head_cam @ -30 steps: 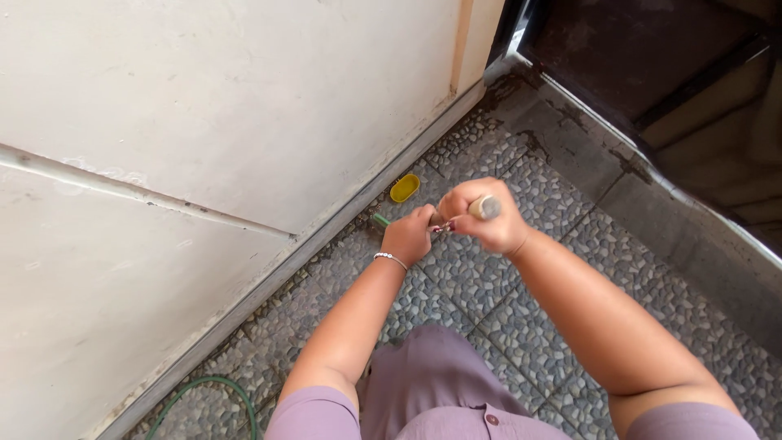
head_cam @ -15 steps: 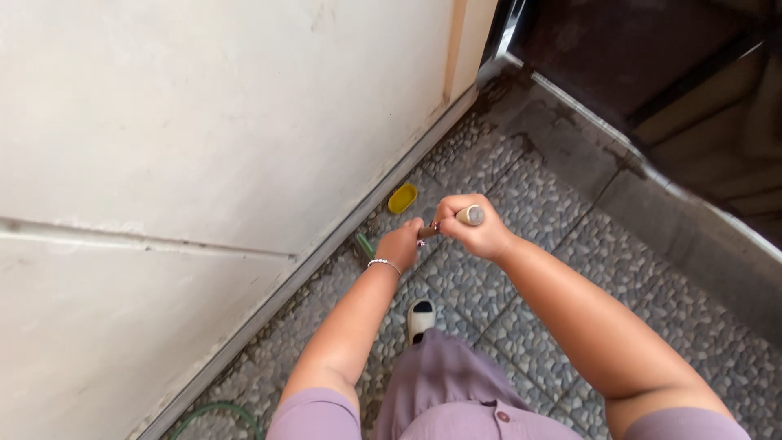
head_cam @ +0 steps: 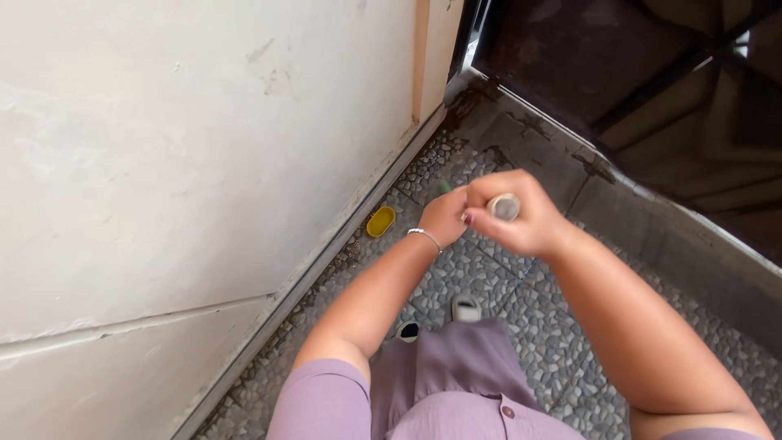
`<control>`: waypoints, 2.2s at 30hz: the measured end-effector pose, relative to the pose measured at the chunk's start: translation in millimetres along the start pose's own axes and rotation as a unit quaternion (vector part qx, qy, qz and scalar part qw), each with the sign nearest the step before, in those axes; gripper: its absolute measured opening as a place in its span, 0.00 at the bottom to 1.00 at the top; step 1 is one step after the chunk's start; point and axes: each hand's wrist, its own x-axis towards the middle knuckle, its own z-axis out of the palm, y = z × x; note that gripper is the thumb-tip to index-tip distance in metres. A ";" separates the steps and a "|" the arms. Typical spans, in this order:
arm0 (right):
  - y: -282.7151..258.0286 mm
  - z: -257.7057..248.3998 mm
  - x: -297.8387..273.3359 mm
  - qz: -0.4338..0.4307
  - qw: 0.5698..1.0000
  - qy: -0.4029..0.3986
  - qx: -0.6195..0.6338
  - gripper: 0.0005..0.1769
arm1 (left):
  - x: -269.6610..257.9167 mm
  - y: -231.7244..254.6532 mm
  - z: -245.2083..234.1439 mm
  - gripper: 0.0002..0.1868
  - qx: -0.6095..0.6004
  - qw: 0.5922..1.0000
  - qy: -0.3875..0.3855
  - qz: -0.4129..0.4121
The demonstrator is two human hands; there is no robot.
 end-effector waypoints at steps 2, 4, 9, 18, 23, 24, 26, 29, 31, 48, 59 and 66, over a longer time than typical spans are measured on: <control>20.6 -8.7 15.2 -0.024 0.991 -0.061 -0.112 0.13 | 33.4 -24.5 19.0 0.16 -0.089 0.992 -0.029 -0.087; 54.4 -16.8 27.9 -0.009 0.987 -0.085 -0.136 0.11 | 59.0 -66.8 48.7 0.15 -0.091 0.996 0.018 0.016; 172.4 -44.0 58.7 0.038 0.977 -0.145 -0.152 0.09 | 118.1 -167.0 93.3 0.19 -0.195 0.980 -0.005 0.034; 177.4 -52.1 110.9 0.060 0.974 -0.216 -0.026 0.14 | 114.2 -168.6 32.4 0.13 -0.044 0.995 -0.059 0.069; 147.5 -36.4 124.0 0.029 0.974 -0.221 0.045 0.16 | 91.7 -117.4 -32.2 0.16 -0.044 0.992 -0.085 -0.081; 141.7 -32.6 123.5 0.026 0.973 -0.225 0.048 0.16 | 86.7 -116.6 -35.2 0.16 -0.041 0.992 -0.082 -0.084; 128.9 -25.9 123.0 0.069 0.967 -0.224 0.099 0.14 | 78.4 -114.3 -42.2 0.13 0.044 0.983 -0.123 -0.125; 119.0 -20.2 117.5 0.087 0.966 -0.222 0.103 0.10 | 58.7 -99.8 -51.4 0.12 0.027 0.983 -0.106 -0.145; 108.7 -16.4 114.8 0.076 0.970 -0.221 0.070 0.10 | 46.6 -104.9 -47.2 0.10 0.041 0.977 -0.116 -0.172; 164.7 73.4 28.2 0.222 0.974 -0.042 -0.020 0.13 | -23.9 -100.4 5.3 0.09 0.076 0.992 -0.072 -0.068; 103.7 120.3 73.1 0.136 0.968 0.087 0.194 0.15 | -32.5 -141.2 -34.7 0.09 0.133 0.991 0.008 0.005; 62.2 145.1 88.9 0.052 0.998 0.041 0.006 0.17 | -64.9 -111.2 -80.4 0.09 0.073 0.994 0.043 -0.069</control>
